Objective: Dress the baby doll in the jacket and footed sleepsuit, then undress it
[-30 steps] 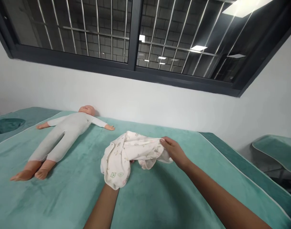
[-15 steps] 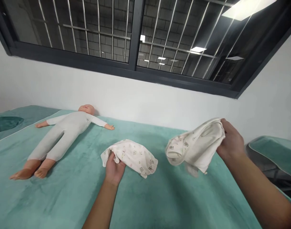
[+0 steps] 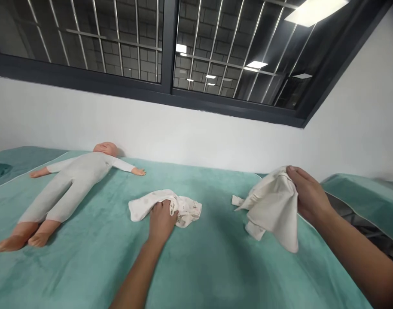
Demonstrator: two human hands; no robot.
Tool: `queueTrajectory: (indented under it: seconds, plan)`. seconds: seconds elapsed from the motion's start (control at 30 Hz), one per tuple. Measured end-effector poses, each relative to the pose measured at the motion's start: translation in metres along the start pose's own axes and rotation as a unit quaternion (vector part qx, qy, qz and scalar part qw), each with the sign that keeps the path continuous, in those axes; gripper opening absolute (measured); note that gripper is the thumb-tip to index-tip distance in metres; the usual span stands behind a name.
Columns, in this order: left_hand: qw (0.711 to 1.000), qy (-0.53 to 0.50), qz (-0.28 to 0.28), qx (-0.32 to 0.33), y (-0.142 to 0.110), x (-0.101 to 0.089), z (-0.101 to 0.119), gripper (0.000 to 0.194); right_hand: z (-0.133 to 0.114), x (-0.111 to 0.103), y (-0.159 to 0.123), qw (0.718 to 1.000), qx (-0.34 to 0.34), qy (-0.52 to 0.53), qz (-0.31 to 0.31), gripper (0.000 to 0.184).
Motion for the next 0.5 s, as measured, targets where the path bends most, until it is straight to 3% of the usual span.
queueTrajectory:
  seconds: [0.07, 0.17, 0.33, 0.4, 0.5]
  plan:
    - [0.999, 0.010, -0.042, -0.004, 0.010, 0.018, 0.014, 0.017, -0.017, 0.005, 0.011, 0.999, -0.002, 0.037, -0.030, 0.025]
    - [0.996, -0.041, -0.081, 0.021, 0.018, 0.052, 0.054, 0.014, -0.058, 0.019, 0.025, 0.994, -0.042, 0.071, -0.073, 0.020]
    - [0.958, -0.187, -0.204, 0.072, -0.001, 0.126, 0.125, 0.024, -0.134, 0.064, 0.030, 0.951, -0.123, 0.211, -0.190, 0.013]
    - [0.945, -0.236, -0.221, 0.058, -0.008, 0.132, 0.131, 0.035, -0.146, 0.085, 0.020, 0.929, -0.139, 0.257, -0.229, 0.009]
    - [0.900, -0.383, -0.203, 0.037, -0.009, 0.102, 0.117, 0.046, -0.124, 0.122, -0.007, 0.913, -0.108, 0.262, -0.294, 0.019]
Point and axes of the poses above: each hand's wrist, its own y-axis towards the middle knuckle, its own x-axis out of the palm, z = x × y, the point moved 7 cm from there along y, towards the middle knuckle, and after that the axes turned 10 degrees about -z, right-handed, at the moved point
